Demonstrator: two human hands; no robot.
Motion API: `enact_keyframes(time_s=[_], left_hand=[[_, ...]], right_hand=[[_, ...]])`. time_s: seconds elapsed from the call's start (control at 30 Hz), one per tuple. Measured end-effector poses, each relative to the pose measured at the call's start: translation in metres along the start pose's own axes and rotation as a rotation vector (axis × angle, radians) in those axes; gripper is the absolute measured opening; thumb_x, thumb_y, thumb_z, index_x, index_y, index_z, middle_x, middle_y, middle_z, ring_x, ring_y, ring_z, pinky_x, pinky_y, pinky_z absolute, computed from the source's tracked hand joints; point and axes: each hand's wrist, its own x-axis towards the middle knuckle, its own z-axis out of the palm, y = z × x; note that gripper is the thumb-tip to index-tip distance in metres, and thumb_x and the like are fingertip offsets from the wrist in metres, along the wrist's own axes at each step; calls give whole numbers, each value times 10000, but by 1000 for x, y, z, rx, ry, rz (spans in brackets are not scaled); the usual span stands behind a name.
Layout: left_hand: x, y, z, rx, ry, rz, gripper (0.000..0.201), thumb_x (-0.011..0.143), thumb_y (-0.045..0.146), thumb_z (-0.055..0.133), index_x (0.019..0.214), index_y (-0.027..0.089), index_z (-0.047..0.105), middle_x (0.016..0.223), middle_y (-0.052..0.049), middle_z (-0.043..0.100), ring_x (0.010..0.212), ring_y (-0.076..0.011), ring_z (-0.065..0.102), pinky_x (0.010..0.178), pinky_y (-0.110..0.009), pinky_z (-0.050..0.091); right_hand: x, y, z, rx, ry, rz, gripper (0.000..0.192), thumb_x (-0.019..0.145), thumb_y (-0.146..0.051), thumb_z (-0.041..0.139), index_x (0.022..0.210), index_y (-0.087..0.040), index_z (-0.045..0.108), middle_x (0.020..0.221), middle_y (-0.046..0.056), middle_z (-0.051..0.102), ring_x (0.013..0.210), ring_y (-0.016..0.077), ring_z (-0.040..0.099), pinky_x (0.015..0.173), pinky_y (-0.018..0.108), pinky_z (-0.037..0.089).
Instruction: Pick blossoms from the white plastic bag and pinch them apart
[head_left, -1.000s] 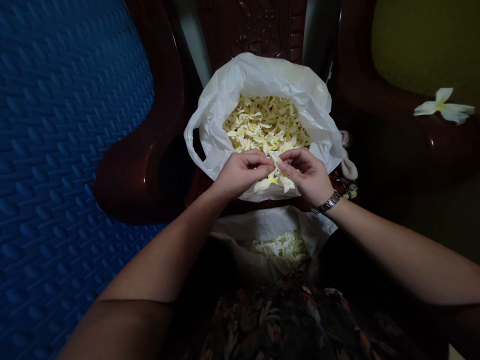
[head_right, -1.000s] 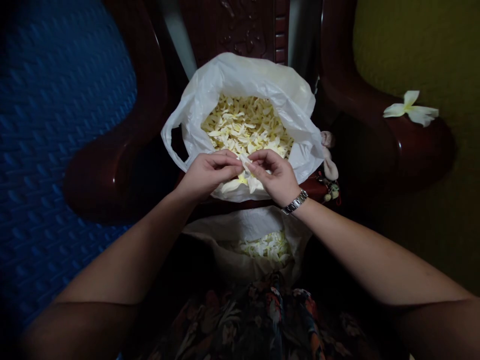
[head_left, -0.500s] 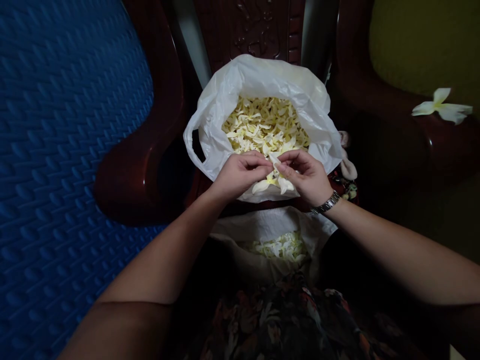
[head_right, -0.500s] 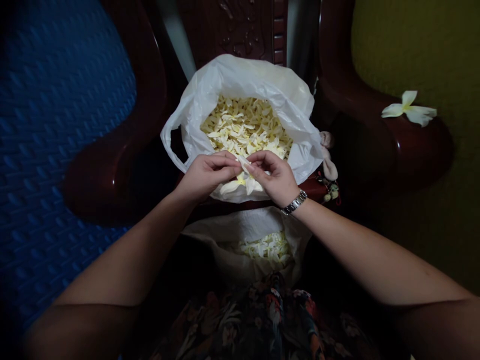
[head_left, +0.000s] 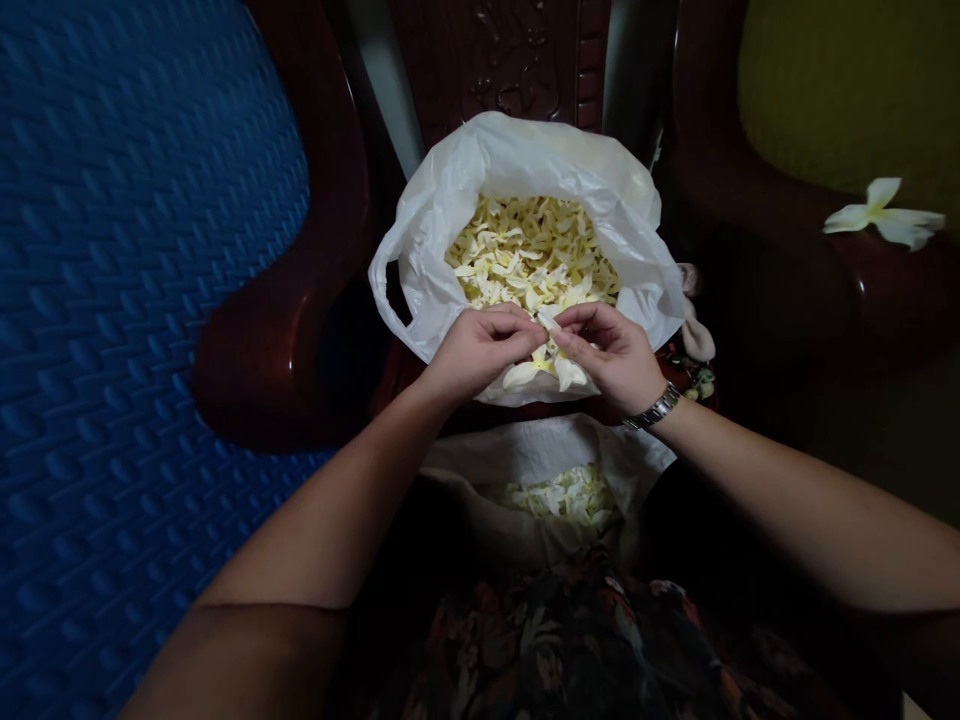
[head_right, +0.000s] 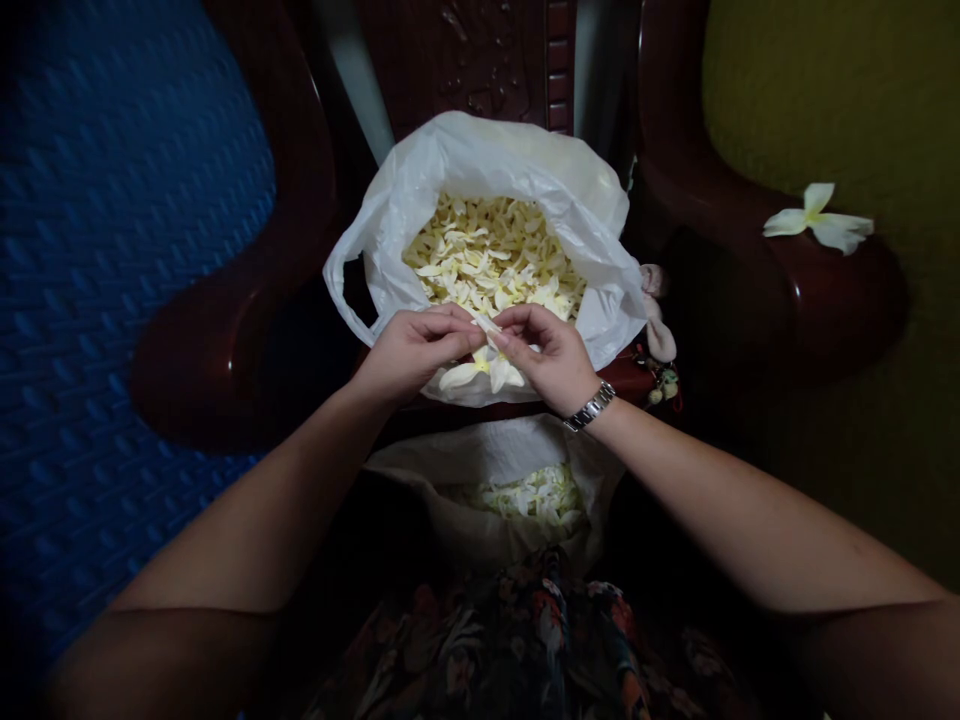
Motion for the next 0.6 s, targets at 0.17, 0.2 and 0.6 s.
enact_keyframes(time_s=[0.17, 0.2, 0.6], left_hand=[[0, -1, 0, 3, -1, 15, 169, 794, 275, 737, 660, 175, 756, 753, -24, 664, 720, -126, 593, 719, -279, 486], [0, -2, 0, -1, 0, 20, 151, 791, 267, 735, 673, 178, 764, 765, -25, 671, 729, -127, 599, 727, -280, 489], [1, -7, -1, -12, 0, 34, 91, 761, 250, 753, 771, 175, 805, 826, -39, 705, 774, -144, 633, 752, -295, 504]], right_hand=[[1, 0, 0, 1, -2, 6, 401, 747, -585, 808, 895, -239, 671, 859, 18, 670, 786, 163, 602, 787, 342, 529], [1, 0, 0, 5, -3, 9, 399, 746, -581, 810, 896, -239, 670, 857, 17, 669, 782, 162, 600, 782, 341, 527], [1, 4, -2, -10, -19, -4, 394, 773, -549, 798, 933, -214, 669, 871, 22, 671, 789, 153, 605, 770, 329, 532]])
